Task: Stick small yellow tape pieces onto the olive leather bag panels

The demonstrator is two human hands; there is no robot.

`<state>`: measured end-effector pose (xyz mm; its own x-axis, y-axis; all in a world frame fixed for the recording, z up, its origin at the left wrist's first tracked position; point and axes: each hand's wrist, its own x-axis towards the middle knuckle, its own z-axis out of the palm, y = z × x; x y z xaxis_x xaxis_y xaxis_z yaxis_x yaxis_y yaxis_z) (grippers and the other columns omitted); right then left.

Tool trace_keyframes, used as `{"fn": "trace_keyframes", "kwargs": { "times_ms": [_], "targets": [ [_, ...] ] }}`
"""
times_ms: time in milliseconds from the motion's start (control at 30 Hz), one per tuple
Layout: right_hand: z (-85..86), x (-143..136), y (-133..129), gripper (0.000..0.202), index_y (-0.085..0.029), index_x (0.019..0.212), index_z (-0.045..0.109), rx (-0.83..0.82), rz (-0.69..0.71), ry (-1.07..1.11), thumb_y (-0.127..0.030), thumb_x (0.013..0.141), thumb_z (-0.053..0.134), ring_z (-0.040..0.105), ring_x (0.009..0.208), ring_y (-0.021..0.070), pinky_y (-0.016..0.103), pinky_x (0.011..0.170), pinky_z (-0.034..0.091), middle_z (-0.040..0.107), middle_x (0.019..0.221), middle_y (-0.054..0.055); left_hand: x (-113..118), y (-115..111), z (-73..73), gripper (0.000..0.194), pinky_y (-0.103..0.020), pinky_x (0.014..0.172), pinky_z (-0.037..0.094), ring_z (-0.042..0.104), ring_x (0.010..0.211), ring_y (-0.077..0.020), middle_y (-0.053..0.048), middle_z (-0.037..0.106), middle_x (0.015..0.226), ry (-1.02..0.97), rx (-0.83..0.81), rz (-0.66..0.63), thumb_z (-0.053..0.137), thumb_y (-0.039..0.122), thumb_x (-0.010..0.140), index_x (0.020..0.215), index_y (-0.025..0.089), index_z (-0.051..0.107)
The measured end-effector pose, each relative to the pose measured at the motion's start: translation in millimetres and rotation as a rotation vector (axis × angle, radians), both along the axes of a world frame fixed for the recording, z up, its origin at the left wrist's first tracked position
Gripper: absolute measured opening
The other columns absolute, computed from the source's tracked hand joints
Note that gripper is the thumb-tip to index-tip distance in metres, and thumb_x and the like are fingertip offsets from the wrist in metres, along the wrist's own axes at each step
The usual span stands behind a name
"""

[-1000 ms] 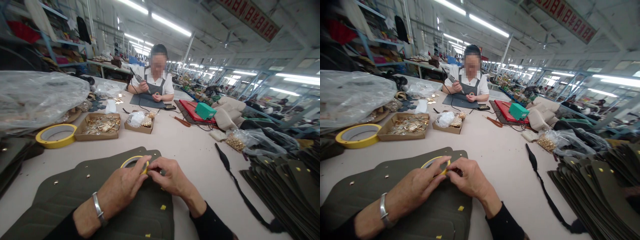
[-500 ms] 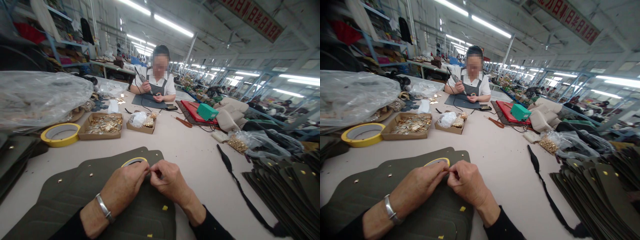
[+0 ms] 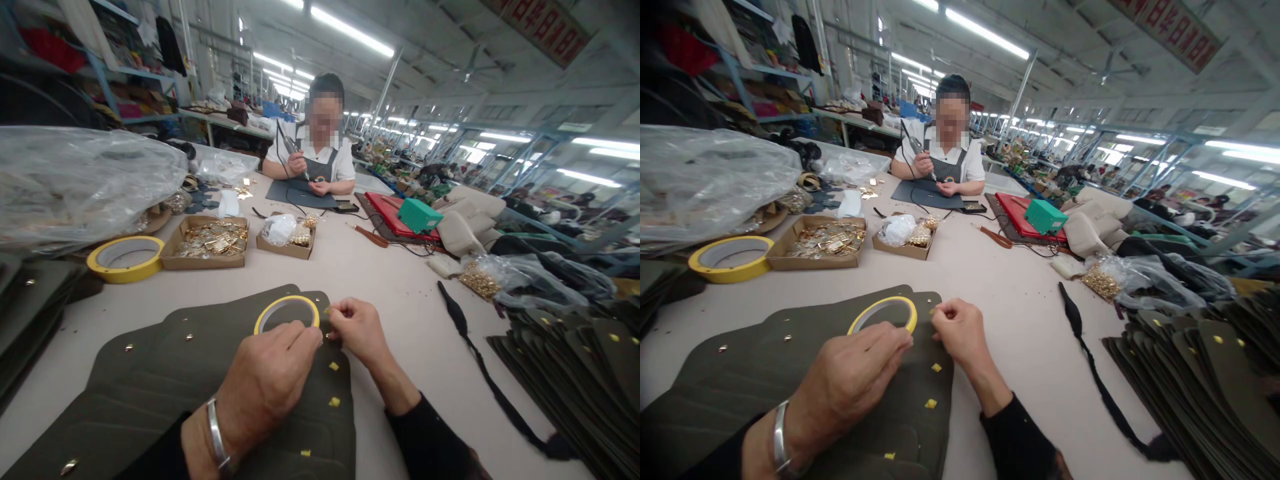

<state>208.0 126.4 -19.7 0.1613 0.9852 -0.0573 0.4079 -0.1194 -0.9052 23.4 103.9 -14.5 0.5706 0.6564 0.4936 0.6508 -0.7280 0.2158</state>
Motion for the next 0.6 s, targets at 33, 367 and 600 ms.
{"fn": "trace_keyframes", "kwargs": {
  "times_ms": [33, 367, 600],
  "targets": [
    [-0.2, 8.5, 3.4, 0.007, -0.015, 0.068, 0.060, -0.088, 0.031, 0.064, -0.022, 0.070, 0.058, 0.057, 0.045, 0.0108, 0.022, 0.046, 0.048, 0.058, 0.053, -0.003, -0.1, 1.0, -0.8, 0.019, -0.027, 0.061, 0.041, 0.055, 0.068, -0.0155, -0.001, 0.059, 0.074, 0.044, -0.030, 0.021, 0.039, 0.016, 0.095, 0.087, 0.020, 0.056],
    [-10.7, 32.9, 6.3, 0.008, -0.015, 0.070, 0.064, -0.343, 0.349, -0.091, -0.019, 0.071, 0.058, 0.048, 0.036, 0.0058, 0.015, 0.035, 0.037, 0.055, 0.050, -0.005, 1.1, 11.4, -6.7, 0.016, -0.030, 0.066, 0.044, 0.055, 0.080, -0.0204, -0.003, 0.062, 0.085, 0.386, -0.237, 0.129, 0.045, 0.008, 0.090, 0.090, 0.020, 0.057],
    [-3.4, 19.9, 2.0, 0.013, -0.017, 0.065, 0.066, -0.147, 0.365, -0.461, -0.014, 0.072, 0.055, 0.054, 0.046, 0.0102, 0.020, 0.045, 0.036, 0.060, 0.051, -0.002, 1.9, 13.2, -13.7, 0.016, -0.032, 0.066, 0.041, 0.052, 0.078, -0.0204, -0.004, 0.061, 0.084, 0.316, -0.218, 0.118, 0.044, 0.013, 0.092, 0.087, 0.020, 0.057]
  ]
}}
